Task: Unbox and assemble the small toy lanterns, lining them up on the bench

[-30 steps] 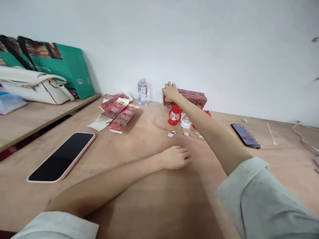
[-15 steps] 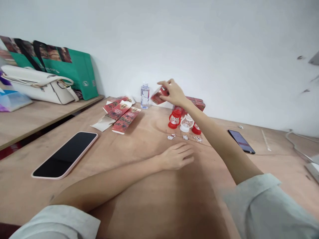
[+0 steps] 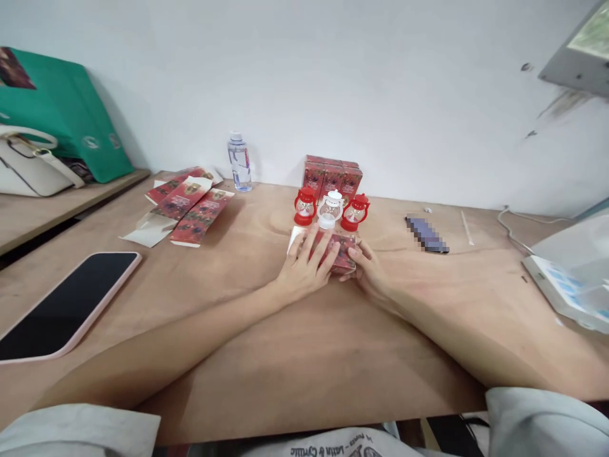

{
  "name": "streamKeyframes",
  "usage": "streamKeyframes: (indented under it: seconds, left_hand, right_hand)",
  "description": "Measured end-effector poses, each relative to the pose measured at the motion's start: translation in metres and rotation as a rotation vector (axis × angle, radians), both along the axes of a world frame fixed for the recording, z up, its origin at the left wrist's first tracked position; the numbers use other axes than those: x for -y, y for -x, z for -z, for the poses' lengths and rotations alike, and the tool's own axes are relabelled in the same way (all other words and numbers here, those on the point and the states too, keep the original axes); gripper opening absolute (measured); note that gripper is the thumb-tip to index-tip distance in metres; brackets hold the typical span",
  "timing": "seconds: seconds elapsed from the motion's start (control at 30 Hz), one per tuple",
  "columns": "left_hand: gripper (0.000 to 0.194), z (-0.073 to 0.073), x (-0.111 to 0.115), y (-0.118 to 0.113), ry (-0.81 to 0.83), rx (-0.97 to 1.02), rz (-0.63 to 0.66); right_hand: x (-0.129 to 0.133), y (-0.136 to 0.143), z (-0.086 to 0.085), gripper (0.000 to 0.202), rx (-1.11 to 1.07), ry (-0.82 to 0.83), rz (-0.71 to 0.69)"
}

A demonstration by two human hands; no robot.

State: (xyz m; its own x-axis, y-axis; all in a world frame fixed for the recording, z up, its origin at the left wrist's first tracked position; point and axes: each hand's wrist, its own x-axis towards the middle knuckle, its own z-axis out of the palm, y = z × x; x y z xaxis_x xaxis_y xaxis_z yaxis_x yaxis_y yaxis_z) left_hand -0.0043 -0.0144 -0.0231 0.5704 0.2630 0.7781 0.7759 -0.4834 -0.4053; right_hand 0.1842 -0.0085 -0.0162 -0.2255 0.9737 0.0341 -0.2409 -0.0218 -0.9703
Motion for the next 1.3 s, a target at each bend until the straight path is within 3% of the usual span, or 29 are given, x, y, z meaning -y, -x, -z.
streamKeyframes:
  seconds: [0.13, 0.23, 0.4, 0.5, 0.87, 1.03, 1.23, 1.3]
  left_hand:
    - [0.058, -0.006, -0.006, 0.008, 0.160, -0.110, 0.008]
    - [0.062, -0.009, -0.010, 0.013, 0.182, -0.151, 0.022]
    - [0.026, -0.011, -0.013, 0.015, 0.051, -0.141, 0.007]
    - [0.020, -0.012, -0.012, 0.015, 0.045, -0.152, -0.008]
    - [0.021, -0.010, -0.012, 0.017, 0.039, -0.147, -0.020]
    - [0.026, -0.006, -0.013, 0.015, 0.044, -0.109, 0.019]
    - [0.026, -0.004, -0.016, 0.019, 0.037, -0.042, 0.072]
    - [0.031, -0.004, -0.017, 0.021, 0.050, 0.020, 0.095]
  right_hand:
    - [0.003, 0.001, 0.008, 0.035, 0.052, -0.071, -0.055]
    - [0.003, -0.003, 0.011, 0.032, 0.061, -0.112, -0.079]
    - [0.001, -0.008, 0.014, 0.034, 0.047, -0.173, -0.176]
    - [0.002, -0.009, 0.014, 0.037, 0.075, -0.222, -0.221]
    - [0.009, -0.003, 0.014, 0.041, 0.220, -0.302, -0.063]
    - [0.011, -0.001, 0.011, 0.043, 0.190, -0.292, -0.044]
    - [0.013, -0.006, 0.010, 0.033, 0.153, -0.333, -0.101]
    - [0.010, -0.009, 0.015, 0.027, 0.162, -0.358, -0.007]
